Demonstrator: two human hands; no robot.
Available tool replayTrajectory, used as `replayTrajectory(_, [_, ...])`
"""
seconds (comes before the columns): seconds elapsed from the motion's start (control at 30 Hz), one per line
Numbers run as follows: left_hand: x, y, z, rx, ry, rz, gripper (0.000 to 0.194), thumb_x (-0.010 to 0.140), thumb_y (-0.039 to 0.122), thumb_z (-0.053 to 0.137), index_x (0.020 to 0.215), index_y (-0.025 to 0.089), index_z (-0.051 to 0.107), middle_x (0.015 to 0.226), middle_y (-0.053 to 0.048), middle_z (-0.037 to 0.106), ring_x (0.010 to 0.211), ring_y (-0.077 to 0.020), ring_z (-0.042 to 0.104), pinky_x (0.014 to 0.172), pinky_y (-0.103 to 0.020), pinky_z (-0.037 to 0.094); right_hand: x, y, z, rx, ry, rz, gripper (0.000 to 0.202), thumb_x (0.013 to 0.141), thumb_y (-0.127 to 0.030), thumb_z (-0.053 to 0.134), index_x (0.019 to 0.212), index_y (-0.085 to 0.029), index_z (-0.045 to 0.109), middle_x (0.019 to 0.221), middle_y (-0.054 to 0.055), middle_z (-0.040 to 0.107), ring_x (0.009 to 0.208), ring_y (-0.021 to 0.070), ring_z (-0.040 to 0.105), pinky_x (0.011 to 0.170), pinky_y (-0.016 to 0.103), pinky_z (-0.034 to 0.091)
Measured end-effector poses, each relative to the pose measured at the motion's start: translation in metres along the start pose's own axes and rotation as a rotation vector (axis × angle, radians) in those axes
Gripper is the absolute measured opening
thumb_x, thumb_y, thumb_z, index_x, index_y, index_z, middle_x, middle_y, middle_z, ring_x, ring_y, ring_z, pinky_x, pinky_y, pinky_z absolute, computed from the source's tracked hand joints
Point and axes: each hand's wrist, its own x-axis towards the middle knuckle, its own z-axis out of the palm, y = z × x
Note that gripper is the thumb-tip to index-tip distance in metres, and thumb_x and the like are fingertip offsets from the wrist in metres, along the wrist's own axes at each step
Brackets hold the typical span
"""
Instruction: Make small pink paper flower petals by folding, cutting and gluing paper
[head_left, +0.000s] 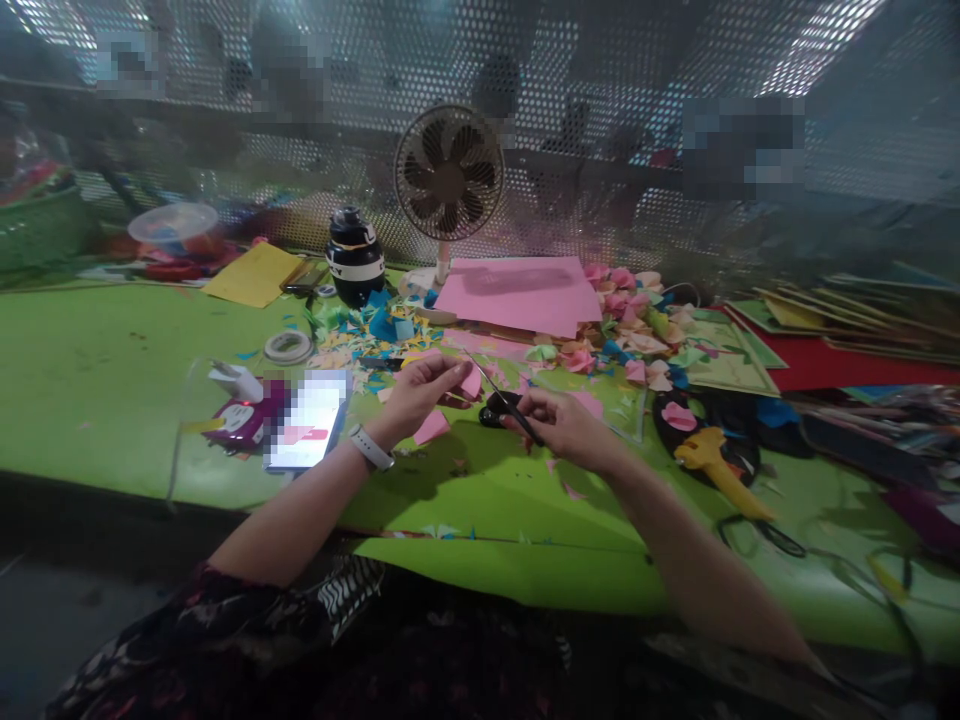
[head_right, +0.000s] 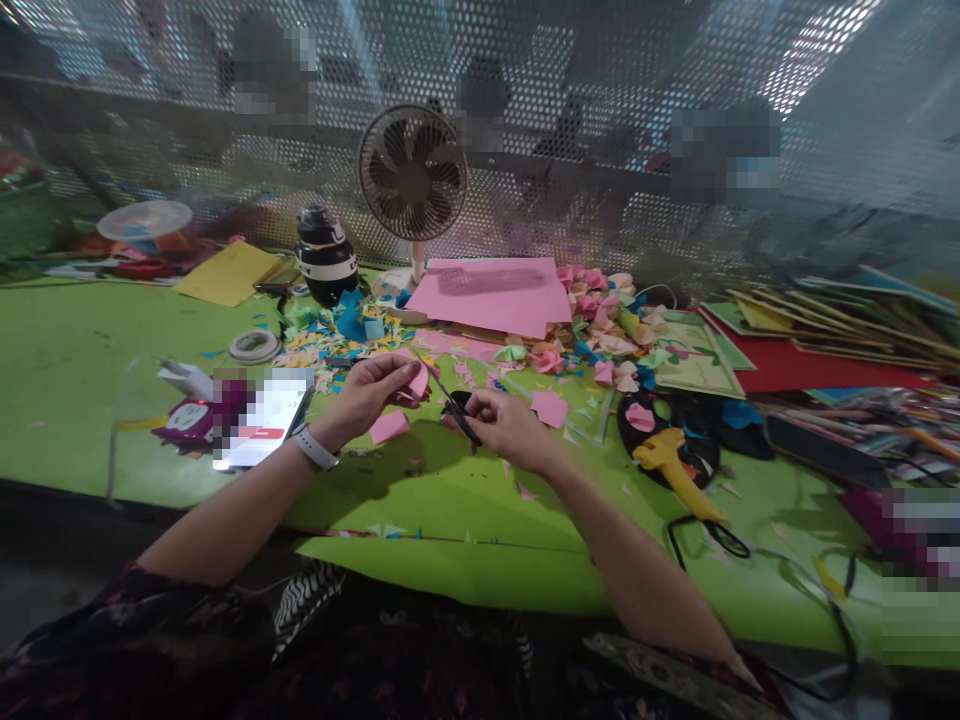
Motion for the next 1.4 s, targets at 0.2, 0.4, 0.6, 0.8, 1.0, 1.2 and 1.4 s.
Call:
replayTrajectory(0.2, [0.0, 0.004, -0.002, 0.018, -0.005, -0.046, 0.034, 0.075, 0.044, 0.082, 0.085, 0.015, 0.068, 0.07, 0.0, 0.068, 0.057, -0.0105, 0.067, 0.056, -0.021, 0.057, 0.002, 0.005, -0.002, -0.005, -0.002, -0.022, 0.054, 0.061, -0.068, 0.078, 0.071, -0.02, 0.056, 0.06, -0.001, 0.058, 0.055, 0.0127, 0.054, 0.052, 0.027, 0.041])
replayTrajectory(0.4, [0.001, 0.003, -0.002, 0.017, 0.004, -0.067, 0.04, 0.07, 0.047, 0.085, 0.082, 0.015, 0.064, 0.067, 0.002, 0.065, 0.056, -0.0112, 0.068, 0.048, -0.018, 0.052, 0.004, 0.006, -0.004, 0.01, 0.001, -0.039, 0.052, 0.06, -0.065, 0.08, 0.07, -0.02, 0.055, 0.059, -0.002, 0.058, 0.053, 0.0111, 0.052, 0.05, 0.025, 0.039])
replayTrajectory(0.6, [0.001, 0.004, -0.001, 0.017, 0.0, -0.097, 0.045, 0.068, 0.05, 0.086, 0.084, 0.015, 0.064, 0.068, 0.002, 0.065, 0.057, -0.0119, 0.07, 0.045, -0.016, 0.05, 0.005, 0.008, -0.002, 0.046, -0.002, -0.03, 0.054, 0.058, -0.066, 0.082, 0.068, -0.021, 0.054, 0.057, -0.003, 0.056, 0.052, 0.0099, 0.05, 0.049, 0.025, 0.04])
replayTrajectory(0.8, [0.002, 0.001, -0.004, -0.011, 0.035, -0.119, 0.04, 0.07, 0.045, 0.085, 0.084, 0.016, 0.063, 0.069, 0.001, 0.067, 0.062, -0.0144, 0.073, 0.042, -0.014, 0.047, 0.006, 0.009, -0.012, 0.031, 0.101, -0.025, 0.054, 0.062, -0.069, 0.079, 0.072, -0.021, 0.056, 0.056, -0.002, 0.058, 0.045, 0.0098, 0.048, 0.041, 0.023, 0.034])
replayTrajectory(1.0, [0.009, 0.0, -0.007, -0.193, 0.209, -0.196, 0.024, 0.082, 0.035, 0.076, 0.088, 0.015, 0.066, 0.079, -0.006, 0.075, 0.077, -0.0179, 0.076, 0.056, -0.02, 0.057, 0.029, 0.043, -0.057, -0.231, 0.461, -0.086, 0.043, 0.071, -0.06, 0.074, 0.073, -0.02, 0.057, 0.065, 0.003, 0.065, 0.052, 0.0144, 0.055, 0.047, 0.026, 0.038])
replayTrajectory(1.2, [0.013, -0.001, -0.008, -0.313, 0.214, -0.2, 0.016, 0.09, 0.023, 0.06, 0.089, 0.012, 0.071, 0.092, -0.01, 0.078, 0.086, -0.0156, 0.076, 0.076, -0.024, 0.061, 0.044, 0.073, -0.084, -0.563, 0.501, 0.044, 0.02, 0.08, -0.037, 0.065, 0.074, -0.018, 0.062, 0.07, 0.005, 0.069, 0.061, 0.0176, 0.06, 0.059, 0.029, 0.038])
replayTrajectory(1.4, [0.01, -0.003, -0.009, -0.22, 0.168, -0.141, 0.03, 0.073, 0.008, 0.075, 0.102, 0.016, 0.072, 0.091, -0.004, 0.078, 0.079, -0.0123, 0.073, 0.07, -0.021, 0.058, 0.051, 0.088, -0.09, -0.852, 0.527, 0.083, 0.017, 0.08, -0.034, 0.068, 0.08, -0.017, 0.072, 0.089, 0.009, 0.074, 0.081, 0.0229, 0.064, 0.062, 0.029, 0.036])
